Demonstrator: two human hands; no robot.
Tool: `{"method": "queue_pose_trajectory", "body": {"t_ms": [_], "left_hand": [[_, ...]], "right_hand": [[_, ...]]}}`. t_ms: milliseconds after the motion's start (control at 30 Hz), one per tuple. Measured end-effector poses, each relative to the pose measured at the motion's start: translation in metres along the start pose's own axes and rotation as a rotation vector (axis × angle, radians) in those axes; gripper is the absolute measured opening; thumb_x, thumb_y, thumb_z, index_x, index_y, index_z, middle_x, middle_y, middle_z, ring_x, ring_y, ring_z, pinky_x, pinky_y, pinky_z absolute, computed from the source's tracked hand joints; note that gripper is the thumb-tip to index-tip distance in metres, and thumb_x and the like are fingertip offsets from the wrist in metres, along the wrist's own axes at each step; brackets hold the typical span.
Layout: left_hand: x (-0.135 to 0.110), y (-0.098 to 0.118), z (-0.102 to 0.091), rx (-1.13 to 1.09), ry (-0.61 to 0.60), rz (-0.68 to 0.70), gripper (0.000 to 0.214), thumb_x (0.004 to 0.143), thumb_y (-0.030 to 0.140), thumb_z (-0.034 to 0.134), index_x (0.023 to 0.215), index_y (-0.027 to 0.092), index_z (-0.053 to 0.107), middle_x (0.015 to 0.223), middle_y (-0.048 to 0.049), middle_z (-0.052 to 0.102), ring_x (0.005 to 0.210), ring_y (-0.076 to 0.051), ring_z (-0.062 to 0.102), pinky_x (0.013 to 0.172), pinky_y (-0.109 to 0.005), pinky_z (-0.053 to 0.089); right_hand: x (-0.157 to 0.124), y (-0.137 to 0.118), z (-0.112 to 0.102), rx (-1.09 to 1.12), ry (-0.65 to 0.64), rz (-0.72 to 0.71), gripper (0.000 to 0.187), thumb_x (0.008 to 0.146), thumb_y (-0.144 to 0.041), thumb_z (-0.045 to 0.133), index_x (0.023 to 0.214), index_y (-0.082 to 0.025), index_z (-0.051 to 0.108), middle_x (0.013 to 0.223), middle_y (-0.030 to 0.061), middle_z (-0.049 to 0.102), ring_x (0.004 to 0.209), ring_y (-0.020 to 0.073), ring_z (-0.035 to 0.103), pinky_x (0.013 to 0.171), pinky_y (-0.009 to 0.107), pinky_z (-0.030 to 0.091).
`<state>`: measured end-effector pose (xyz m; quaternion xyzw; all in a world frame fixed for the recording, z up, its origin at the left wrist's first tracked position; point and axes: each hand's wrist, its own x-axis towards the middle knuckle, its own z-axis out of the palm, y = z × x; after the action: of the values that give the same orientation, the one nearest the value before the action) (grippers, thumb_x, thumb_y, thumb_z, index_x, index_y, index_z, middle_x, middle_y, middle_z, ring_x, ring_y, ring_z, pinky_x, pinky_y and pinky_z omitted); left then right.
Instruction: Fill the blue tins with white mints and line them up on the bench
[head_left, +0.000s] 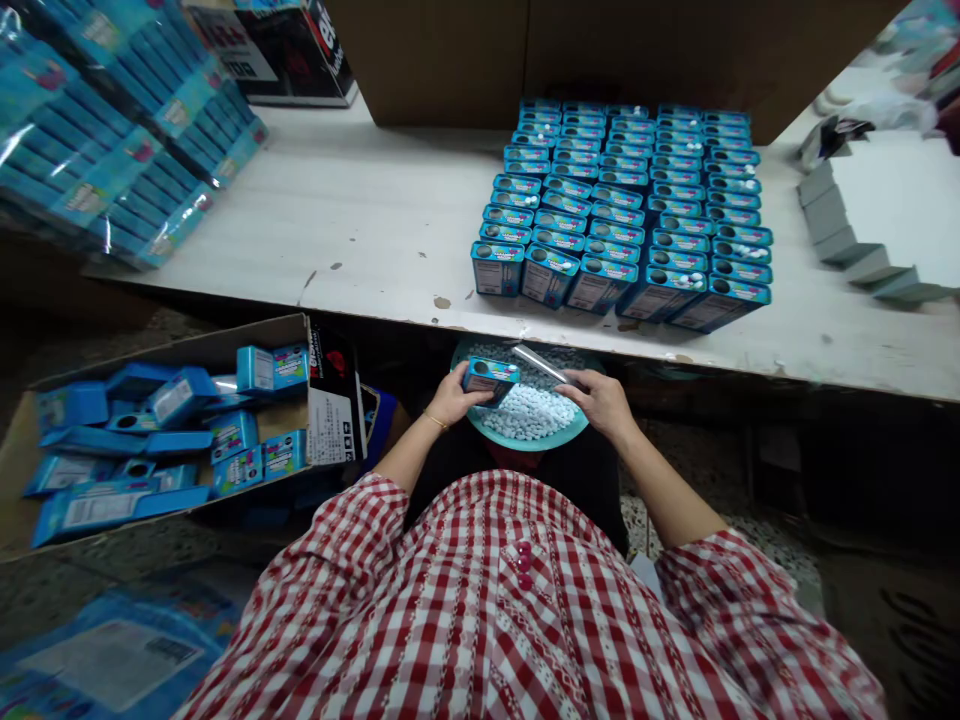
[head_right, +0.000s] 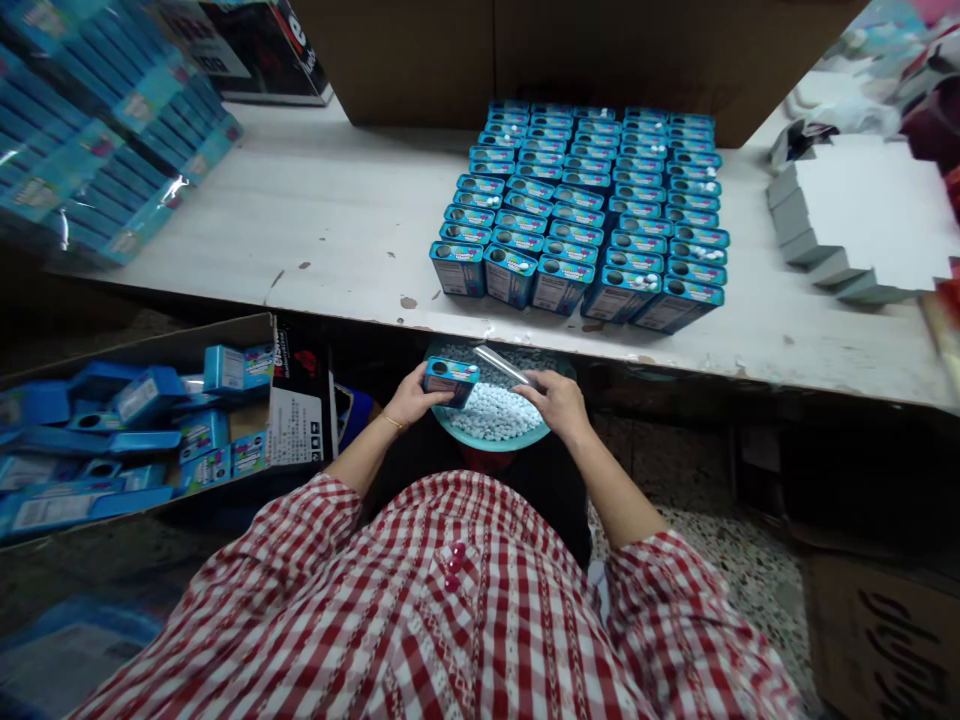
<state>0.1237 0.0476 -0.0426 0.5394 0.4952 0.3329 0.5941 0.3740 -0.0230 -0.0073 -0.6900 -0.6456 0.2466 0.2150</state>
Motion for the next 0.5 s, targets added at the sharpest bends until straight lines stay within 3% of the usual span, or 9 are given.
{"method": "queue_pose_trajectory", "body": {"t_ms": [100, 200, 333, 500], "left_hand": [[-0.005, -0.014, -0.011, -0.313, 0.059, -0.155, 0.045, 0.051, 0.025, 0.081, 0.090, 0.015, 0.059, 0.085, -0.0047, 0.067, 0.077, -0.018, 0.062, 0.081, -0.035, 0.049], [-0.003, -0.026, -0.007, -0.543, 0.101, -0.262, 0.044, 0.053, 0.026, 0.081, 0.089, 0.014, 0.059, 0.086, -0.0058, 0.068, 0.077, -0.017, 0.063, 0.083, -0.038, 0.049], [0.006, -0.039, 0.019, -0.621, 0.099, -0.299, 0.045, 0.053, 0.026, 0.082, 0.090, 0.015, 0.058, 0.088, -0.0059, 0.068, 0.080, -0.017, 0.064, 0.087, -0.040, 0.048], [0.013, -0.049, 0.045, -0.565, 0.101, -0.314, 0.043, 0.054, 0.025, 0.081, 0.088, 0.014, 0.056, 0.084, -0.0038, 0.066, 0.075, -0.016, 0.063, 0.086, -0.042, 0.048]], "right_hand": [[-0.021, 0.032, -0.007, -0.231, -0.139, 0.090, 0.036, 0.090, -0.037, 0.039, 0.111, -0.023, 0.064, 0.097, 0.0055, 0.067, 0.088, 0.0184, 0.061, 0.073, 0.026, 0.043], [-0.028, 0.046, -0.002, -0.507, -0.206, 0.065, 0.035, 0.089, -0.033, 0.040, 0.115, -0.022, 0.061, 0.102, 0.0093, 0.064, 0.092, 0.0207, 0.060, 0.071, 0.027, 0.043], [-0.008, 0.032, 0.035, -0.538, -0.276, -0.006, 0.031, 0.089, -0.028, 0.041, 0.113, -0.018, 0.059, 0.100, 0.0107, 0.063, 0.089, 0.0194, 0.060, 0.072, 0.026, 0.041], [0.019, 0.009, 0.083, -0.418, -0.246, -0.044, 0.032, 0.093, -0.023, 0.031, 0.115, -0.018, 0.055, 0.107, 0.0080, 0.063, 0.096, 0.0162, 0.058, 0.078, 0.023, 0.039]]}}
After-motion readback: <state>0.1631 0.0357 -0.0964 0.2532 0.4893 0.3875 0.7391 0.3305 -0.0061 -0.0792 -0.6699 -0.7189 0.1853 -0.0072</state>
